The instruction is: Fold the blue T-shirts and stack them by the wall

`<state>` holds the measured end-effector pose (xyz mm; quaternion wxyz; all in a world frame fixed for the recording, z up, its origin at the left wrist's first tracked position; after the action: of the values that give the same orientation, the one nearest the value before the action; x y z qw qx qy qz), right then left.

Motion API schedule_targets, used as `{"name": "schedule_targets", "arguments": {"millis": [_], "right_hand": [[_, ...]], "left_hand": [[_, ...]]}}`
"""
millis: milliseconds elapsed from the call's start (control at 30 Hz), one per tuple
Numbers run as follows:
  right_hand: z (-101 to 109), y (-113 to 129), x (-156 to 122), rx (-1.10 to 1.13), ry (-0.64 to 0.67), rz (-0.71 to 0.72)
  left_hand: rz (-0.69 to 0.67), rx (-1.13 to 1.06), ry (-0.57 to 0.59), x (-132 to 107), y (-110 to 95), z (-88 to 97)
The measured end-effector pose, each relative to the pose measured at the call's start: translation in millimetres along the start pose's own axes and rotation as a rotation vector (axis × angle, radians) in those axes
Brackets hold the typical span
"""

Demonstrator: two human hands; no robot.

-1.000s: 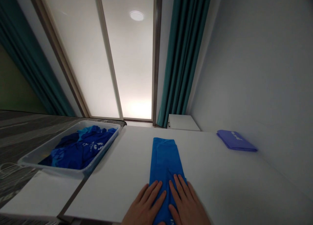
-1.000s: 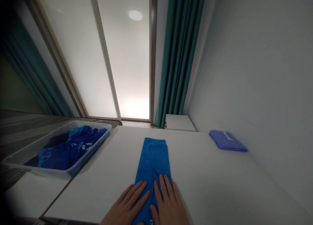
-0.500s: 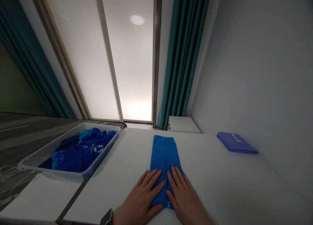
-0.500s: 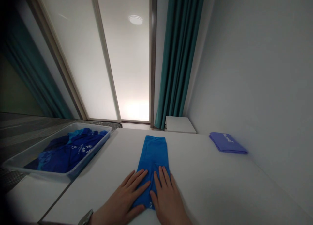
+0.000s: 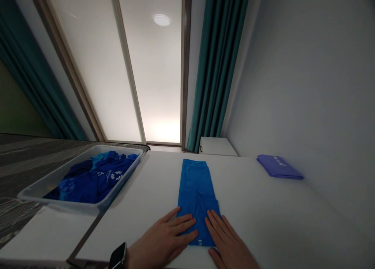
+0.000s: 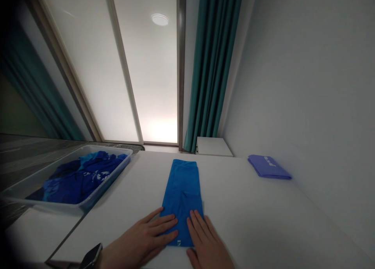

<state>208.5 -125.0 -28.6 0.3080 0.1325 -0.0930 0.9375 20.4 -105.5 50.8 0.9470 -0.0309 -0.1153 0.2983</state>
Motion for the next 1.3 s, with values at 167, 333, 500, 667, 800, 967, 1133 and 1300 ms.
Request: {"name": "schedule_targets", "arguments": {"millis": [167,333,500,667,800,967,1133,1300], "right_hand": [[5,1,1,-0.064,-0.034,0.018],[7,-1,0,-0.066,-0.002,0.039],[14,-2,4,-0.007,0.008,0.015],[27,-11,24,0.03,0.012,-0.174],[27,-22,46,-0.081,-0.054,-0.333],[1,-23,62,-0.1,-0.019,-0.333],[-19,-25,54,-0.019,0.023,-0.404],[-23,-25,49,-0.012,-0.04,-0.433]], "left_hand": [[-0.062,0.025,0.011,2,3,4.4],[-0.11,0.043,0.046,2,7,10.6],[-0.025,-0.009,0.071,0,1,11.9],[0.356,0.014,-0.104,24,-2,-10.6],[0.478,0.097,-0.145,47,-5,-40.5],[0.472,0.103,-0.139,55,-2,-59.8],[0.46,0.053,-0.102,51,5,-61.8],[0.464,0.036,-0.098,44,18,-54.9]]}}
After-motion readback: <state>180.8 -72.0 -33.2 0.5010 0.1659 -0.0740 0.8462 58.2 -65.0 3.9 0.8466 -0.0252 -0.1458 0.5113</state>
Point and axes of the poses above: each hand's wrist, its own x-axis towards the middle knuckle, its own z-axis out of the back of the hand, y = z × x, the point moved 6 cm from there along x, towards the middle knuckle, and after that the axes turned 14 degrees about z, right-handed, at the moved point
